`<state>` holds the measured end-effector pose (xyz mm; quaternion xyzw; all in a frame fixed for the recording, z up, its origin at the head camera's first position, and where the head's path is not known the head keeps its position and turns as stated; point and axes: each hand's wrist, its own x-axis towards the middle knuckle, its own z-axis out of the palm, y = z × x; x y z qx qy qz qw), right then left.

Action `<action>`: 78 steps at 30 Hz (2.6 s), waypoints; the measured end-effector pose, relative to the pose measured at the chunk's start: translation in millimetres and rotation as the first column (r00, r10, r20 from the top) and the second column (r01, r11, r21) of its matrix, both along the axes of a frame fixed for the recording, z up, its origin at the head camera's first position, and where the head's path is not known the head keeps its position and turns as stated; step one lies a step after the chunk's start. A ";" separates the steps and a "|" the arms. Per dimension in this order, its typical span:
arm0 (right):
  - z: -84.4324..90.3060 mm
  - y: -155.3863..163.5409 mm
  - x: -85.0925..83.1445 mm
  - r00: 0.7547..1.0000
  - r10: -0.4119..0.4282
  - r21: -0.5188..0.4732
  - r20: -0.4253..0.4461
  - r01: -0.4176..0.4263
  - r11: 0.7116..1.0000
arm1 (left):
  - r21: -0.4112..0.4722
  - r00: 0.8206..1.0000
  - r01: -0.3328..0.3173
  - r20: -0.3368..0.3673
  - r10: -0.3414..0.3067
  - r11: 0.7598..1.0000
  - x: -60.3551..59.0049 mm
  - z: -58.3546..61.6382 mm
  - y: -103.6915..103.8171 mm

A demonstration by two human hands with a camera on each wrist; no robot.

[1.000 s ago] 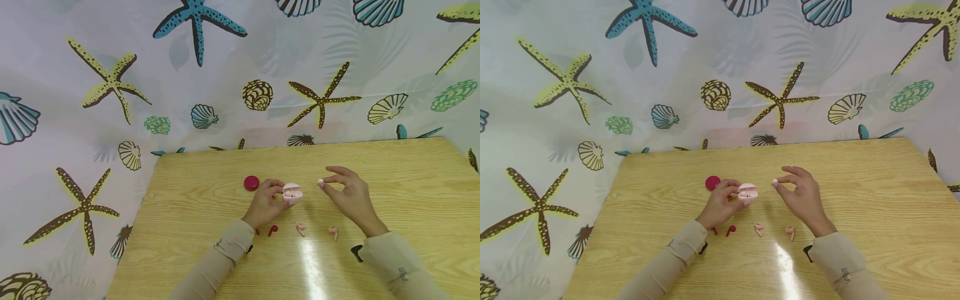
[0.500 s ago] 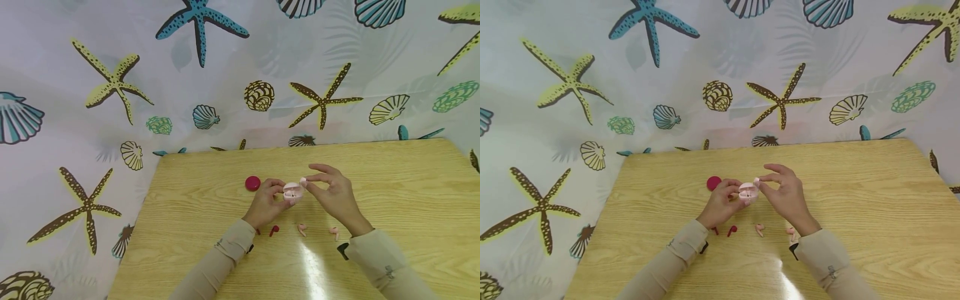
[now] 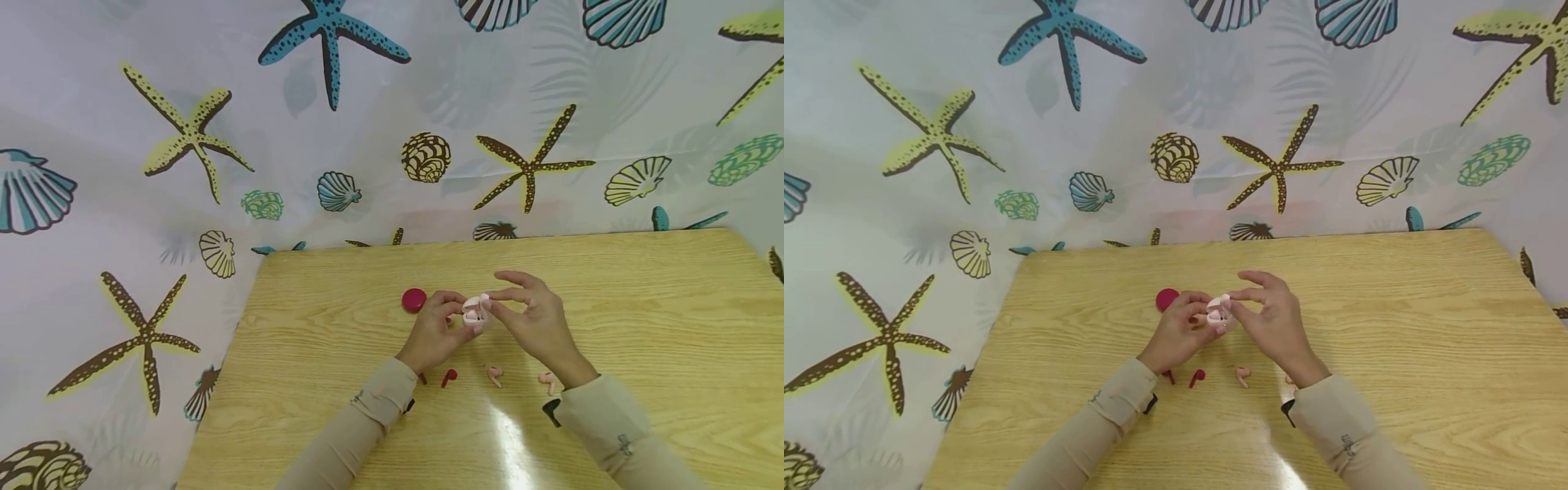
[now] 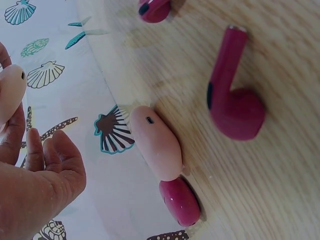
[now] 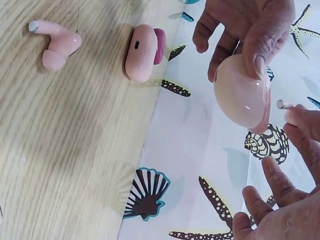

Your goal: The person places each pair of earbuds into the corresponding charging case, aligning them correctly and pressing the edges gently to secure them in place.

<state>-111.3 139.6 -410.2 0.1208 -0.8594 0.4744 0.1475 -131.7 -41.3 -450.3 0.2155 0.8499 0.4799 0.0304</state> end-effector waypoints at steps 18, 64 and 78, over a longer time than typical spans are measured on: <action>-6.1 -5.3 -0.2 0.999 -0.005 0.049 -0.032 0.007 0.999 | 0.041 0.999 -0.009 0.050 0.007 0.999 -1.2 1.4 -1.8; -12.5 8.4 -2.9 0.981 0.043 0.133 -0.188 -0.018 0.991 | 0.036 0.998 -0.011 0.059 0.009 0.999 -0.4 0.7 -0.8; -16.6 9.6 -7.6 0.939 0.138 0.212 -0.314 -0.072 0.975 | 0.045 0.998 -0.015 0.065 0.012 0.999 0.5 1.1 -1.3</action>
